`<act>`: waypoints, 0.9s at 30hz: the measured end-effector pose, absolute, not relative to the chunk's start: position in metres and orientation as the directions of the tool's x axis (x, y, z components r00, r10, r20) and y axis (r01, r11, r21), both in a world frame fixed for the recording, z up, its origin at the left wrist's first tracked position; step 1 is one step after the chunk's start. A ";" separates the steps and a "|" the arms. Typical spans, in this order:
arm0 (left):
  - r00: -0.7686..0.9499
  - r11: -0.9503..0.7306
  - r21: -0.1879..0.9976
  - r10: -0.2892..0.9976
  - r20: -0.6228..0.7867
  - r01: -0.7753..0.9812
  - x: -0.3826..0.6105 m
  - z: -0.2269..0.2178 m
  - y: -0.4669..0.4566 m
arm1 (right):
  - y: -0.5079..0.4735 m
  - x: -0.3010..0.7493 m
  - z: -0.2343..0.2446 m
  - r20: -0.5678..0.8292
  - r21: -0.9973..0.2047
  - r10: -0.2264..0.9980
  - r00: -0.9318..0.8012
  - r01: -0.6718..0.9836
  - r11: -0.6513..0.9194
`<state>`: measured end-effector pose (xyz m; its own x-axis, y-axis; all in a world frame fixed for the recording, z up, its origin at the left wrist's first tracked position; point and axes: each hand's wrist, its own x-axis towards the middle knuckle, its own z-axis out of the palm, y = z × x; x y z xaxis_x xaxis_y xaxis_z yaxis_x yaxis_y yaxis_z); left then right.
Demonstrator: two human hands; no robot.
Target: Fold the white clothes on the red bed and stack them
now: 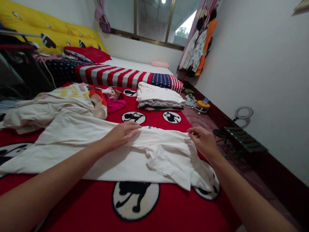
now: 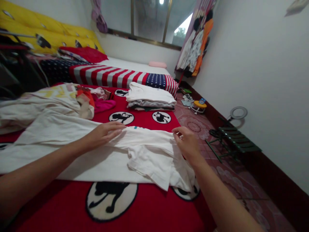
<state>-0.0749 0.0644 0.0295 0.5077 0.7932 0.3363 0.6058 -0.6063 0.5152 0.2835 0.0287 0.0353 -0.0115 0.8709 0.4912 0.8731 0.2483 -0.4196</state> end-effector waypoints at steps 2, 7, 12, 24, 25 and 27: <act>0.500 -0.604 0.496 0.797 0.340 0.624 -0.067 0.025 0.080 | 0.041 0.271 0.038 0.392 -0.335 0.916 -0.083 0.915 0.226; 0.388 -0.505 0.468 0.862 0.328 0.725 -0.058 0.015 0.101 | 0.063 0.261 0.038 0.193 -0.192 0.975 -0.107 0.971 0.145; 0.332 -0.482 0.440 0.865 0.376 0.758 -0.056 0.005 0.102 | 0.064 0.255 0.038 0.199 0.000 0.971 -0.132 0.991 0.135; 0.229 -0.384 0.294 0.864 0.448 0.875 -0.055 0.005 0.092 | 0.088 0.251 0.030 0.294 -0.030 0.956 -0.012 0.999 0.022; 0.237 -0.371 0.262 0.872 0.428 0.891 -0.055 0.003 0.094 | 0.089 0.250 0.027 0.281 -0.014 0.960 -0.010 1.000 0.014; 0.236 -0.358 0.235 0.875 0.423 0.904 -0.054 0.001 0.096 | 0.089 0.245 0.027 0.260 0.015 0.966 -0.011 1.000 0.007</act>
